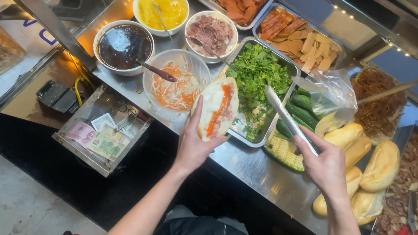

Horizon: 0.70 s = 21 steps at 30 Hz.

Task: Assembling a sandwich by adding various fillings like meat, vegetables, and sauces into a baguette and then pressing it.

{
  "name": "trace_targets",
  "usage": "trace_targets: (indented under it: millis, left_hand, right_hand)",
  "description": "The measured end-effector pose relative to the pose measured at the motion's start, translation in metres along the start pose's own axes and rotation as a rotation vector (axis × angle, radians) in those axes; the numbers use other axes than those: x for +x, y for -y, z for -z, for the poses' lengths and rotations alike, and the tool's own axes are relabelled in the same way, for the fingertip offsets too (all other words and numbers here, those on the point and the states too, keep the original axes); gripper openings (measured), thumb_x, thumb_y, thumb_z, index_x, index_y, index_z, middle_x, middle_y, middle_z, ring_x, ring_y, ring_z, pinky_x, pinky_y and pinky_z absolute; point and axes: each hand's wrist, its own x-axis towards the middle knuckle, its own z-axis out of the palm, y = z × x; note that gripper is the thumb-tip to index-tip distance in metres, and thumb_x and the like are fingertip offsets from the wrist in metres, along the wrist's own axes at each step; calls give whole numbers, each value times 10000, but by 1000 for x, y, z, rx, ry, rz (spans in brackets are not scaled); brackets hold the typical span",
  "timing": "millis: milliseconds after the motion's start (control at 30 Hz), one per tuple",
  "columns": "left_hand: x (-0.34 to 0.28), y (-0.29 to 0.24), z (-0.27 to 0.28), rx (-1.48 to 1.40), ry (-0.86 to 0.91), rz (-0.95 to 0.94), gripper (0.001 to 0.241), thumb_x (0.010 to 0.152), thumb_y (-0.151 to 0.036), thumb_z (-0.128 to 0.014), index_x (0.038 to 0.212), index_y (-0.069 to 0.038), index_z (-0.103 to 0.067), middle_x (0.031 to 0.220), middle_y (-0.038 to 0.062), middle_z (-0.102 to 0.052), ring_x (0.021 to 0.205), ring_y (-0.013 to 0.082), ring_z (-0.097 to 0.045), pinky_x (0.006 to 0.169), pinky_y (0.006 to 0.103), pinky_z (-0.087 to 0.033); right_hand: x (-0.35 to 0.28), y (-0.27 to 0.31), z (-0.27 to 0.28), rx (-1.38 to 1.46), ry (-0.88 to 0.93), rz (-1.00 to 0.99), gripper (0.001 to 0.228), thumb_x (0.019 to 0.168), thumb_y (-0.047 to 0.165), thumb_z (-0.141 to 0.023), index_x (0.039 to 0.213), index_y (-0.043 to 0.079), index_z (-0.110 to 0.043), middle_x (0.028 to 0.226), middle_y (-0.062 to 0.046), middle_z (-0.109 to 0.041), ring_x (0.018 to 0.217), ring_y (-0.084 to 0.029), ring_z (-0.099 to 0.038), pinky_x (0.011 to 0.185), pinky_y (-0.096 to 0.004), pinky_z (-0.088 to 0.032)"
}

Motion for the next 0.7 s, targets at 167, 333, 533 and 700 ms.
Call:
trace_targets:
  millis: [167,333,533,700]
  left_hand:
    - [16,3,-54,139,-72,-140,1153,730,-149,-870,1634,-220,-157,1602,296,-258,1434,567,-290,1074,723,-354]
    - [28,13,-74,130,-177,-242,1163,757,-244,-871,1607,-268,-77,1647,159,-342,1506,390,-326,1131,527,-387]
    - [4,-1,-70,68,-91,-239,1205,718,-104,-890,1638,-225,-121,1616,330,-233,1442,573,-284,1129,683,-315]
    - [-6,11,-67,88,-124,-308,1231,705,-205,-921,1639,-275,-121,1555,305,-344,1380,559,-416,1064,680,-394]
  right_hand:
    - [-37,16,1,260,-16,20,368,931,198,-729,1299,184,-740,858,-149,-738,613,-231,-650,560,-370,-539]
    - [-68,2,-2,-184,-35,169,490,821,404,-757,1289,259,-735,1239,-6,-754,843,-142,-774,814,-327,-554]
    - [-52,15,11,-179,-72,178,419,865,385,-763,1278,315,-756,1096,-57,-790,1009,-386,-721,847,-512,-573]
    - [-36,23,10,-189,-186,266,362,911,353,-750,1271,318,-768,909,-77,-792,824,-363,-741,706,-453,-562]
